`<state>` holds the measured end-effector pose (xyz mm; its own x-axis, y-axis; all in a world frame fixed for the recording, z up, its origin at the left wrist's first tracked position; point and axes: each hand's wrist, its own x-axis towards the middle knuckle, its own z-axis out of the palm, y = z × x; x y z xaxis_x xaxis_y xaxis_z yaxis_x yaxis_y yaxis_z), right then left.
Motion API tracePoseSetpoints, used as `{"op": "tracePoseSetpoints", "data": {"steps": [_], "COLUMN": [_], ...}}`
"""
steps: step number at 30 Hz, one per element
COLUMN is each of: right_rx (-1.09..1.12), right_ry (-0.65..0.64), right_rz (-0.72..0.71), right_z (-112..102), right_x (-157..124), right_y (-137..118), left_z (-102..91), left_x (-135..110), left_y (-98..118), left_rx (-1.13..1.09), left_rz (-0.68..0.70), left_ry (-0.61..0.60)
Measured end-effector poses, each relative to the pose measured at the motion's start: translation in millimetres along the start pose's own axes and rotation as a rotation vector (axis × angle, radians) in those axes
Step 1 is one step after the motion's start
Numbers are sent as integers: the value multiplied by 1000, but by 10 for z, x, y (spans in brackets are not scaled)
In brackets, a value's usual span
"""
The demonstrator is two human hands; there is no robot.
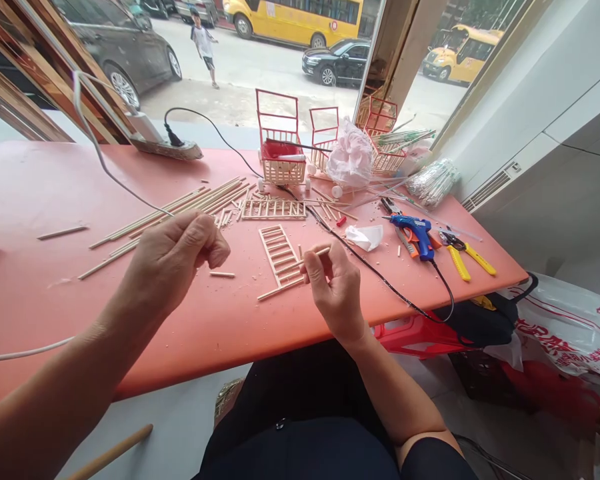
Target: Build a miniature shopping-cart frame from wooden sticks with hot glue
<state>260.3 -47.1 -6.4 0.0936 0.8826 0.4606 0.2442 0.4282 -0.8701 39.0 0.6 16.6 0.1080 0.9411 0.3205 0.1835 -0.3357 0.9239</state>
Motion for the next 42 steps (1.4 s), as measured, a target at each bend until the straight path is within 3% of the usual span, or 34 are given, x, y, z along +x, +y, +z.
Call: {"op": "tracePoseSetpoints", "data": {"steps": [4,8,16,26,31,35,39,42], "right_rx": [-324,-481,-592,-623,-586,-392,-197,-53], "right_ry": [-58,-142,-181,-192,-186,-150,-75,-102], "right_rz": [-162,-285,-363,-383,-389,-276,-167,-112], "right_z": [-71,-57,10,33,29,4,3,25], "right_x": [-6,-1,-27,-14,-15,-25,-36,-39], "right_y": [-52,-61,71,111,80,8,5,36], "left_z": [-40,-19,142,196,196,206,190,150], "left_x": [12,19,-106,-141,-172,-162,-142,-123], "left_y": [-51,-144,-104,-211,-247,-209,-123,-79], "left_rx": [285,478,512,487,545,543,505,507], "left_rz": [58,188,78,101,134,130,129,160], "left_ry": [-5,-27,-426,-528,-511,-491,-372,-237]}}
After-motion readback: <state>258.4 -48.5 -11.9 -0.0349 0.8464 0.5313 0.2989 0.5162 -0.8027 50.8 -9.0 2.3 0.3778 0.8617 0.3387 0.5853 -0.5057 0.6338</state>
